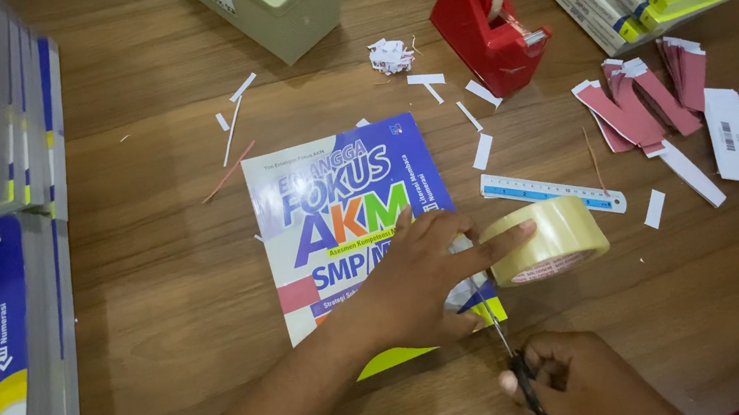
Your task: Cutting out barcode labels and attaching them to book covers using clear adhesive tape.
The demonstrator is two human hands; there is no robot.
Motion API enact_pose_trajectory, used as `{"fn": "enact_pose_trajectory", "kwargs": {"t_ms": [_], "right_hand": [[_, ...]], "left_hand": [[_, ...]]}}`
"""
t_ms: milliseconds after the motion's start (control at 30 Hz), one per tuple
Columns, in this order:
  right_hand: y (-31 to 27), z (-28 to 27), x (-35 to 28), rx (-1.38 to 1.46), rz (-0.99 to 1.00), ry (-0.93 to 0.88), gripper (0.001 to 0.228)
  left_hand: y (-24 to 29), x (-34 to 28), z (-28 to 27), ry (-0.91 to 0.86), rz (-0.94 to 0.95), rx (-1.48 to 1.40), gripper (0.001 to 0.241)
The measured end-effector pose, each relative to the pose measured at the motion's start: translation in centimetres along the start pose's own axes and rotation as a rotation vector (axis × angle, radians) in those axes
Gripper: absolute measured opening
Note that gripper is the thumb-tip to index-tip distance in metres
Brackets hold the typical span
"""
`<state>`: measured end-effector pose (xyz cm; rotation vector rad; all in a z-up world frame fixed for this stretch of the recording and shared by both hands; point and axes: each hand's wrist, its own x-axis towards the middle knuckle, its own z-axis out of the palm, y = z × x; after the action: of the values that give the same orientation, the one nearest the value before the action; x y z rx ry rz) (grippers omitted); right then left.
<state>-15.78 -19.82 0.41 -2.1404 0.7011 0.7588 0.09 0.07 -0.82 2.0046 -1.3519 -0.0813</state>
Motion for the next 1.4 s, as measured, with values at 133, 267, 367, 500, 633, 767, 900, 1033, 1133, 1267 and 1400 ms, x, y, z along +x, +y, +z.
{"fn": "enact_pose_trajectory", "kwargs": {"t_ms": [133,267,367,500,633,767,900,1033,1133,1267,1400], "right_hand": [[-1.3,0.1,-0.4,-0.017,0.078,0.005,0.031],[-1.2,0.3,-0.4,0.122,0.067,0.013,0.028],[-1.2,0.5,-0.6,0.181,0.060,0.020,0.027],[-1.1,0.7,-0.6,0.198,0.043,0.008,0.027],[-0.6,0.9,-0.5,0.215,0.031,0.050,0.027],[-0.3,0.5,-0.1,0.315,0.007,0.017,0.022],[-2.3,-1.5,-2.0,0.316,0.240,-0.099,0.026],[6.8,-1.4,0.5,0.519,-0.065,-0.274,0.015],[11.1,-2.5,0.8,0.152,-0.584,-0.246,0.029],[10.7,-6.3,0.3,0.358,-0.728,0.414,0.047],[0.4,-10.4,2.3,0.294,-0.871,0.419,0.065]], "left_hand": [[-0.1,0.3,0.2,-0.094,-0.064,0.023,0.121],[0.1,0.3,0.1,-0.064,-0.048,0.045,0.117],[0.2,0.3,0.0,-0.078,-0.068,0.048,0.115],[0.2,0.3,-0.1,-0.104,-0.071,0.073,0.122],[0.0,0.0,-0.1,0.010,0.011,0.058,0.118],[0.2,0.3,-0.2,-0.015,-0.021,0.052,0.115],[0.7,0.6,-0.8,-0.079,-0.109,0.000,0.121],[0.4,0.3,-0.5,-0.022,-0.055,0.024,0.120],[0.7,0.3,-0.7,0.011,-0.036,0.041,0.114],[1.5,0.3,-1.0,-0.030,-0.032,0.078,0.109],[2.5,0.2,-0.6,0.020,-0.002,0.081,0.101]]}}
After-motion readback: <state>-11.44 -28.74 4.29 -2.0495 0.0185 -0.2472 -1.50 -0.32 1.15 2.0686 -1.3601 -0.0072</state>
